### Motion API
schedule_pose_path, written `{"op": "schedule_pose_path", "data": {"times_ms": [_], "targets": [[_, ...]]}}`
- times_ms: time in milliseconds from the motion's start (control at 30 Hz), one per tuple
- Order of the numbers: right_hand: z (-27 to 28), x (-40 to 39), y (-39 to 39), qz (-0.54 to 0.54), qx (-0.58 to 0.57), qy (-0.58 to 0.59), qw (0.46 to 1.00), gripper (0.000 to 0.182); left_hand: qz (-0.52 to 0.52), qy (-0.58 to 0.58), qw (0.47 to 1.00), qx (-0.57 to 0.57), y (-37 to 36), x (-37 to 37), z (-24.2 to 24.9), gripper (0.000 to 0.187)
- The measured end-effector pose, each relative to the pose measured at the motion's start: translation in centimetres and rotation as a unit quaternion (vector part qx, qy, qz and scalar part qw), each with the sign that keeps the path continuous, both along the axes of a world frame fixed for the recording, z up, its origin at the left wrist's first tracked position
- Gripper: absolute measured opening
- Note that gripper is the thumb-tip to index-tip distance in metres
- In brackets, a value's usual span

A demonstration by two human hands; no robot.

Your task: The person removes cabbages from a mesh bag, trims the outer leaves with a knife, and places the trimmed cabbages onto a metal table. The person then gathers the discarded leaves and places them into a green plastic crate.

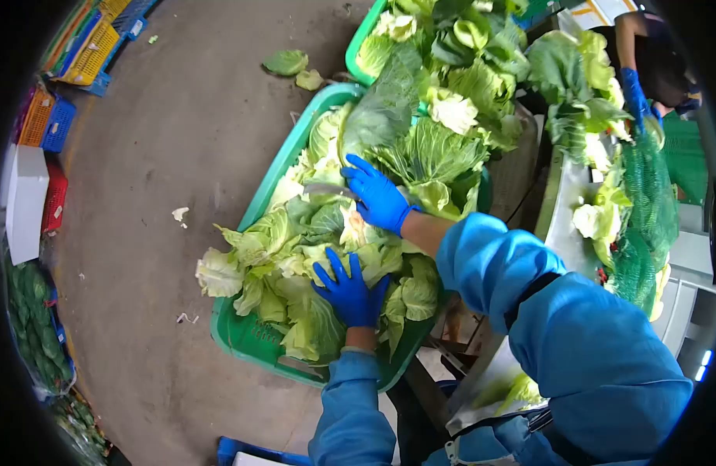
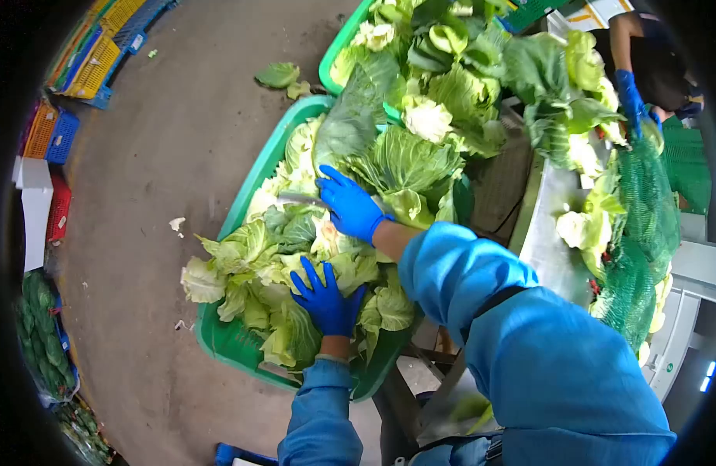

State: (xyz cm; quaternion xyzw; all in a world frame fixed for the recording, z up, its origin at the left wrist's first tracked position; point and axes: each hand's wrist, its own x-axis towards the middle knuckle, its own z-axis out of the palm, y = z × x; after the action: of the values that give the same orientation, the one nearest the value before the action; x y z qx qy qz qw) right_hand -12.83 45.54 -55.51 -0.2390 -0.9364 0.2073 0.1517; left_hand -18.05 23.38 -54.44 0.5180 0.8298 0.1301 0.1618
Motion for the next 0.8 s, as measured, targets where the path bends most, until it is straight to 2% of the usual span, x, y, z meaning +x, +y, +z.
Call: {"op": "schedule_pose_path", "data": {"times_ms": [33, 100, 133, 167, 233, 300, 433, 467, 500, 567, 633, 667, 700, 733, 767, 800], "targets": [[-0.9, 0.3, 0.4, 0.005, -0.013, 0.001, 1.000, 0.036, -0.010, 0.003, 1.000, -0.007, 0.4, -0.1, -0.7, 0.087], [-3.6, 0.9, 1.5, 0.036, -0.012, 0.006, 0.999, 0.040, -0.028, 0.001, 0.999, -0.017, 1.4, 0.1, -2.7, 0.086], [-5.4, 1.0, 1.9, 0.057, 0.007, 0.007, 0.998, 0.053, -0.028, -0.001, 1.000, 0.000, 1.8, 0.4, -4.2, 0.086], [-6.9, 1.2, 2.2, 0.050, -0.066, 0.026, 0.996, 0.067, -0.027, 0.006, 1.000, 0.013, 2.3, 0.7, -5.5, 0.087], [-8.4, 1.0, 2.7, 0.039, -0.101, 0.050, 0.993, 0.070, -0.029, 0.031, 0.999, -0.023, 3.1, 1.4, -6.3, 0.091], [-7.4, 1.2, 2.9, 0.050, -0.105, 0.026, 0.993, 0.071, -0.033, 0.027, 0.998, -0.044, 3.3, 1.5, -5.7, 0.094], [-5.8, 0.7, 2.7, 0.050, -0.040, -0.070, 0.995, 0.056, -0.029, 0.012, 0.998, -0.062, 3.4, 0.6, -2.1, 0.099], [-3.1, 0.3, 2.3, 0.025, -0.009, -0.073, 0.997, 0.043, -0.041, 0.001, 0.996, -0.081, 3.6, -0.2, -0.1, 0.101], [-0.7, 0.1, 1.8, -0.013, -0.061, -0.074, 0.995, 0.035, -0.052, -0.041, 0.992, -0.107, 3.3, -1.0, 1.9, 0.097], [2.1, -0.6, 1.1, -0.051, -0.062, -0.141, 0.987, 0.029, -0.065, -0.141, 0.981, -0.117, 2.2, -3.5, 5.9, 0.075], [7.9, -1.8, 0.0, -0.120, -0.134, -0.206, 0.962, 0.026, -0.057, -0.312, 0.948, 0.026, 0.1, -7.1, 7.4, 0.051], [9.1, -2.0, -0.3, -0.134, -0.160, -0.160, 0.965, 0.032, -0.200, -0.167, 0.961, 0.088, 0.8, -9.6, 14.6, 0.036], [10.1, -1.7, -1.5, -0.182, -0.214, -0.022, 0.960, 0.035, -0.010, -0.498, 0.861, 0.104, 0.0, -12.3, 16.6, 0.033], [12.1, -1.3, -3.2, -0.195, -0.199, 0.065, 0.958, 0.035, -0.069, -0.325, 0.925, 0.186, 0.7, -13.0, 29.4, 0.035], [16.7, -0.1, -5.1, -0.161, -0.300, 0.112, 0.934, 0.033, -0.022, -0.482, 0.809, 0.335, 1.2, -12.2, 37.1, 0.036], [19.3, 1.1, -6.8, -0.129, -0.374, 0.097, 0.913, 0.038, 0.085, -0.385, 0.842, 0.367, 1.8, -11.8, 44.9, 0.037]]}}
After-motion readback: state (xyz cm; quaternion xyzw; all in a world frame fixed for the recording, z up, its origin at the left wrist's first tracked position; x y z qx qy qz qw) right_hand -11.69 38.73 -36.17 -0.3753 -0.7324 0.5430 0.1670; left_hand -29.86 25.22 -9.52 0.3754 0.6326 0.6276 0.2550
